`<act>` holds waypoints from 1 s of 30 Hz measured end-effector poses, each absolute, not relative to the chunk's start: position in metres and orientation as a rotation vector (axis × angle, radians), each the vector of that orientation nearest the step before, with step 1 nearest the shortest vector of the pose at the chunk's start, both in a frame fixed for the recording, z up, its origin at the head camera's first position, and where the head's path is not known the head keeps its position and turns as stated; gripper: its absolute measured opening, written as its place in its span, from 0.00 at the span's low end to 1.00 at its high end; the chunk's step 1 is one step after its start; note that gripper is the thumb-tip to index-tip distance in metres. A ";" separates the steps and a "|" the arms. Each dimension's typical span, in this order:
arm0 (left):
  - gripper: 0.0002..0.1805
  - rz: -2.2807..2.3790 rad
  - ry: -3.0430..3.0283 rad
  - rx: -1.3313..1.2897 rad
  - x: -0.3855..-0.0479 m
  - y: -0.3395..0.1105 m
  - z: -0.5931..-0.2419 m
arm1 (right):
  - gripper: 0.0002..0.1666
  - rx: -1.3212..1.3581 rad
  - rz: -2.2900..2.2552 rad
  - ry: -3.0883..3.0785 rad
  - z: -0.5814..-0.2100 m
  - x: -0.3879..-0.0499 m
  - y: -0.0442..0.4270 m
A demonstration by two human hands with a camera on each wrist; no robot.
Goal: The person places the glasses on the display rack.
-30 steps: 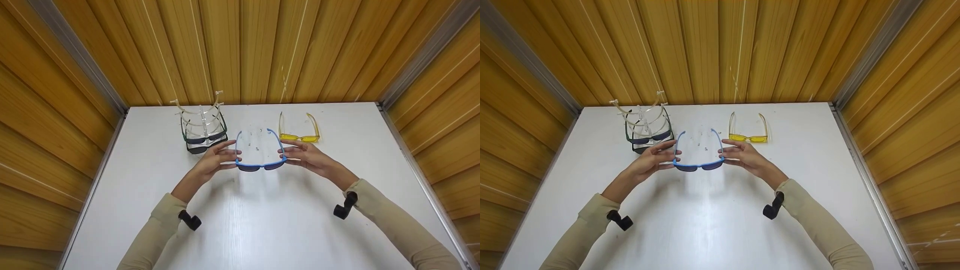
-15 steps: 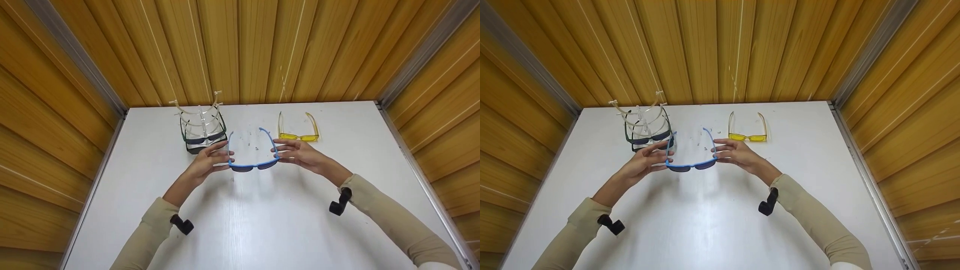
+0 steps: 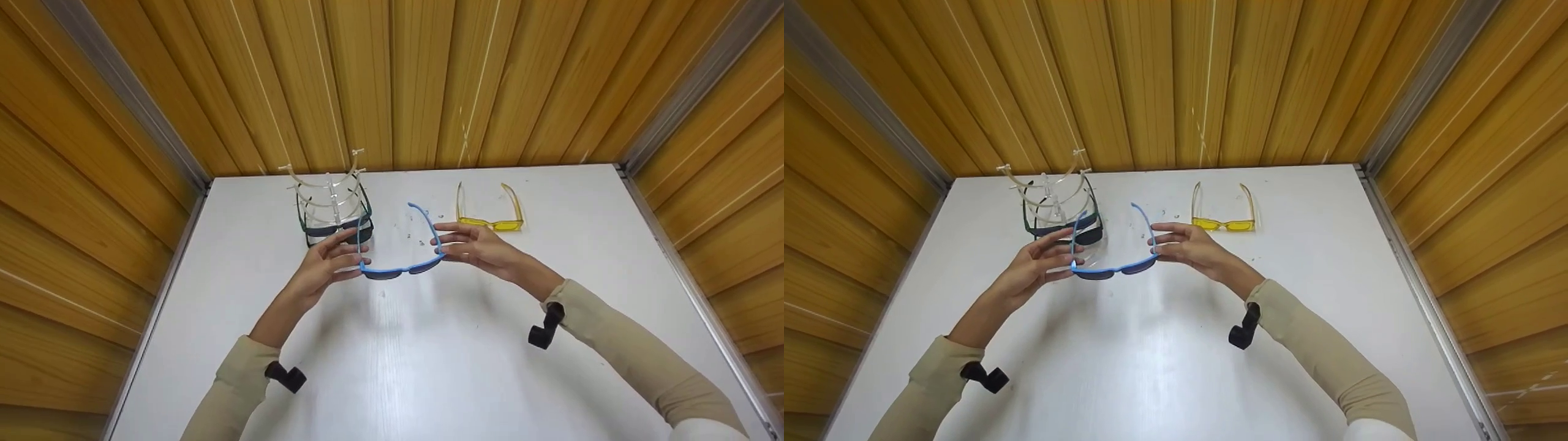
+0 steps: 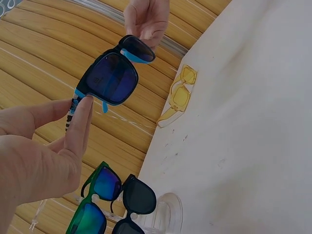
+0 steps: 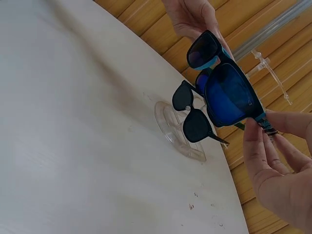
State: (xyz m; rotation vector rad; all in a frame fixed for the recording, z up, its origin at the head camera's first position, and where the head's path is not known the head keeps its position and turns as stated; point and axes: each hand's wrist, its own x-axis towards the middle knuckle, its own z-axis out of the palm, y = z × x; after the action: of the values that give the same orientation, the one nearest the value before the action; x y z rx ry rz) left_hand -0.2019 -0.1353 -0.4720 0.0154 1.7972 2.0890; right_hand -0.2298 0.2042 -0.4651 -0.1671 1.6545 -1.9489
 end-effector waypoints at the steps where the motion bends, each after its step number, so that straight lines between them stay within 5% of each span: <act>1: 0.36 2.091 1.807 0.010 -0.200 -0.138 -0.471 | 0.33 -0.174 -1.952 1.645 -0.464 -0.231 0.201; 30: 0.35 2.241 1.813 -0.086 -0.182 -0.186 -0.461 | 0.28 -0.216 -2.010 1.539 -0.453 -0.242 0.146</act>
State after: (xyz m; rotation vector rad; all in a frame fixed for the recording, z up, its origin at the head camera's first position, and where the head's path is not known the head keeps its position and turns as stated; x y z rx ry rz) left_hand -0.1822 -0.1864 -0.4607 -0.0864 1.8129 2.2415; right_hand -0.2425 0.1462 -0.4530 -0.2164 1.5394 -2.0104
